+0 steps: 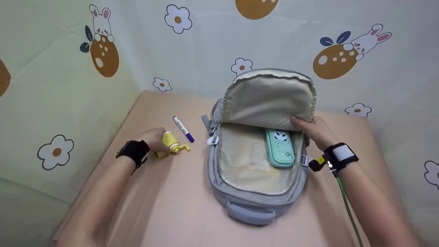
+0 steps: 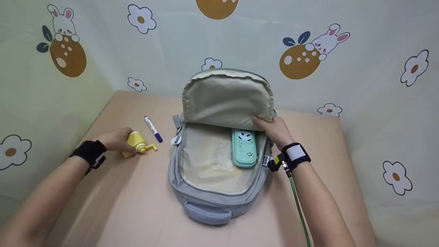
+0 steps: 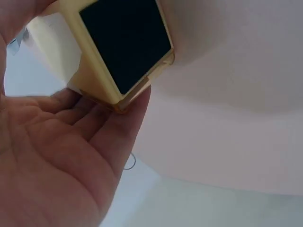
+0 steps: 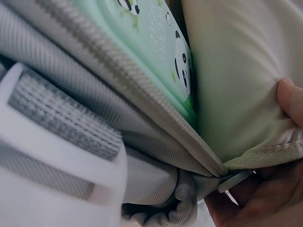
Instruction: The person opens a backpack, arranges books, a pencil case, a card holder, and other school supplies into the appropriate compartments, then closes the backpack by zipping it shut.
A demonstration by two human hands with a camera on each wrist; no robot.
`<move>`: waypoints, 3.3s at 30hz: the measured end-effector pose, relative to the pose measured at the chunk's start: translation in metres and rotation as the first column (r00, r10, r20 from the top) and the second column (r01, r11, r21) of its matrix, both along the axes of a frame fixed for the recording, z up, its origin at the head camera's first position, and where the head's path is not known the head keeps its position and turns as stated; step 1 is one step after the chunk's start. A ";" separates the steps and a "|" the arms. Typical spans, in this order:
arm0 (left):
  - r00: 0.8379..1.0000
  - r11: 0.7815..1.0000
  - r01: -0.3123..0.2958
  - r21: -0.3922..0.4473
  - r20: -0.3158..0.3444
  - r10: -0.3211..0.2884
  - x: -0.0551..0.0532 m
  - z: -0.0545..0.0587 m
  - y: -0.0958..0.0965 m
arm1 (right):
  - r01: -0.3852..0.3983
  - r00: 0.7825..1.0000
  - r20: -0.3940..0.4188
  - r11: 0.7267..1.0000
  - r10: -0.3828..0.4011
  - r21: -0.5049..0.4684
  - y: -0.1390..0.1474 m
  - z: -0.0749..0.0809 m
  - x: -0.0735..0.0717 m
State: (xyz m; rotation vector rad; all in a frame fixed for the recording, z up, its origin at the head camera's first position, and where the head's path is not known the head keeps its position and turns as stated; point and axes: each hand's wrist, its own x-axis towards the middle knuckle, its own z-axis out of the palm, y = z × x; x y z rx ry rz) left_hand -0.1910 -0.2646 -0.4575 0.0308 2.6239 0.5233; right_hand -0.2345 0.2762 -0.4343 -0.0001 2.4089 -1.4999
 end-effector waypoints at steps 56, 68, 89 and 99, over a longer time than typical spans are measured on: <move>0.490 0.782 0.406 -0.474 -0.609 -0.623 0.000 0.001 0.253 | 0.000 0.998 -0.055 0.997 -0.005 -0.083 -0.004 0.004 0.005; 0.436 0.799 0.341 -0.496 -0.670 -0.601 -0.003 -0.006 0.249 | 0.052 0.996 -0.064 0.987 -0.063 -0.153 -0.010 0.006 0.010; 0.708 0.876 0.426 0.228 -0.686 -0.166 0.008 0.050 0.139 | -0.086 0.919 -0.382 0.995 0.102 0.058 -0.003 0.008 0.046; 0.615 0.812 0.547 0.202 -0.756 -0.225 0.016 0.034 0.138 | 0.019 0.819 -0.561 0.972 0.120 0.236 0.003 0.006 0.076</move>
